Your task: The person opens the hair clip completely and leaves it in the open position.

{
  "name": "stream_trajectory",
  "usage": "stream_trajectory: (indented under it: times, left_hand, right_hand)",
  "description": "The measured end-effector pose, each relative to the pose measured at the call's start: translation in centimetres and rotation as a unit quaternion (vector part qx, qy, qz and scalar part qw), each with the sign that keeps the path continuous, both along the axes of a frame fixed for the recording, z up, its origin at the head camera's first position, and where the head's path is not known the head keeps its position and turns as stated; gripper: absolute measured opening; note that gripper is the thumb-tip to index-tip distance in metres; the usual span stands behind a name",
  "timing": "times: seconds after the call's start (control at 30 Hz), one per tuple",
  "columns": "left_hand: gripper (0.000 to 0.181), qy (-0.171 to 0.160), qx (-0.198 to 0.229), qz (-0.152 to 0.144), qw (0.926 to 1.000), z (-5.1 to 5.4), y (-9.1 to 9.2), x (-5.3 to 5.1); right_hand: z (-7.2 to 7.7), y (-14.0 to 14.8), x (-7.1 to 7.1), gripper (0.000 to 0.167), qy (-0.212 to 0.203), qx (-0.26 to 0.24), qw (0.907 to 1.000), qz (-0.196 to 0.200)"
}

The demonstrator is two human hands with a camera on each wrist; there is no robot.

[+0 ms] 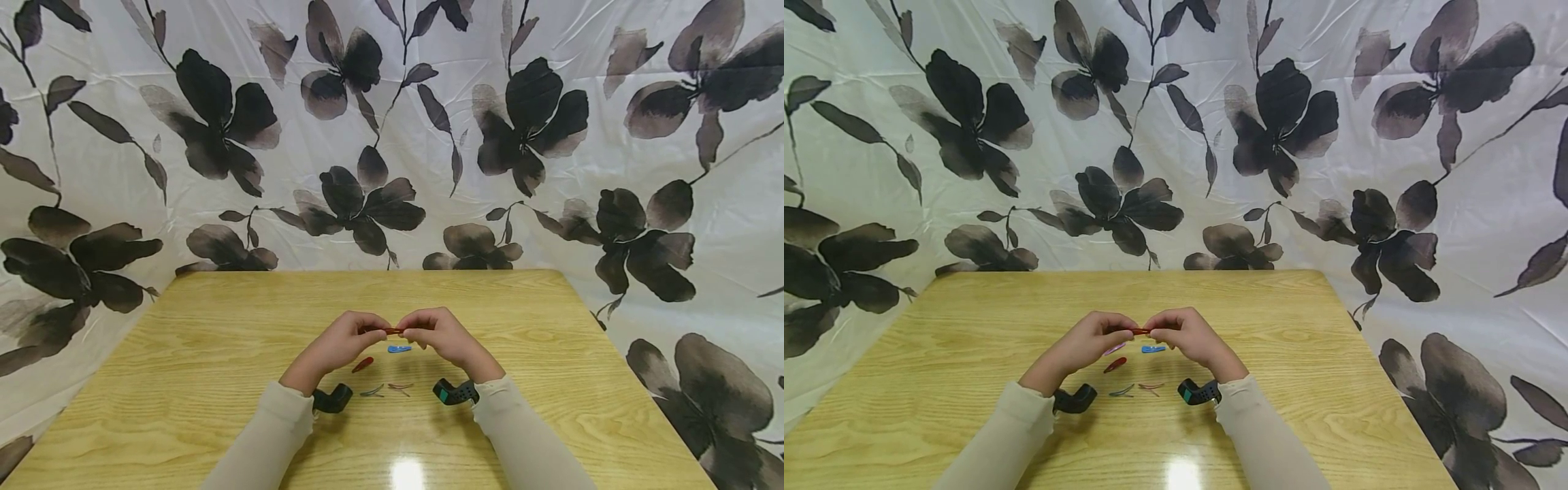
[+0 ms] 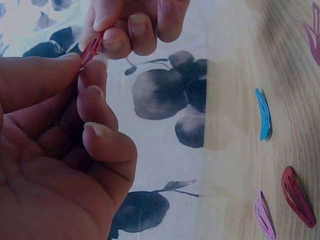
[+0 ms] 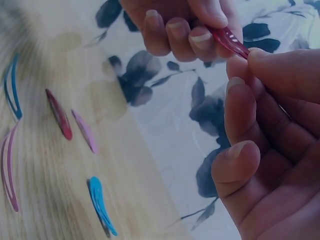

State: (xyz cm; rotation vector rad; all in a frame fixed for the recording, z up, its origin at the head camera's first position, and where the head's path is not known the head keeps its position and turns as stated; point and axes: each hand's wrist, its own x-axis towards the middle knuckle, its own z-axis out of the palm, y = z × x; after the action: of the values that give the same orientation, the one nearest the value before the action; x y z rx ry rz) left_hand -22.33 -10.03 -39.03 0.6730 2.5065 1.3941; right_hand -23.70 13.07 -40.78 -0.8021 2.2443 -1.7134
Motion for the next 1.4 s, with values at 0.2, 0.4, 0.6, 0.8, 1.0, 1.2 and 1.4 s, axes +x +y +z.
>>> stream_trajectory:
  times: [0.2,0.4,0.6,0.8,1.0,1.2,1.4]
  left_hand:
    - [0.022,0.001,0.017,-0.023,0.9996,0.04,-0.2,-0.04]
    - [0.024,-0.002,0.021,-0.036,0.9991,0.1,-0.43,-0.05]
    - [0.026,0.005,0.02,-0.045,0.9988,0.13,-0.52,-0.03]
    - [0.024,0.002,0.022,-0.058,0.9981,0.15,-0.41,0.0]
    - [0.023,-0.002,0.027,-0.06,0.9978,0.18,-0.28,0.04]
    - [0.022,-0.008,0.022,-0.046,0.9986,-0.04,-0.25,-0.07]
    - [0.022,-0.006,0.021,-0.032,0.9992,-0.19,-0.12,-0.17]
  right_hand:
    - [0.03,0.14,0.0,0.021,0.003,-0.007,0.9999,0.014]
    - [-0.04,0.23,-0.08,0.021,0.013,-0.014,0.9994,0.028]
    - [-0.14,0.28,-0.13,0.021,0.016,-0.02,0.999,0.036]
    - [-0.21,0.33,-0.08,0.02,0.018,-0.031,0.9986,0.038]
    - [-0.22,0.31,-0.1,0.019,0.015,-0.035,0.9988,0.03]
    - [-0.38,0.28,-0.17,0.018,0.013,-0.035,0.9989,0.027]
    - [-0.46,0.25,-0.27,0.018,0.014,-0.028,0.9992,0.024]
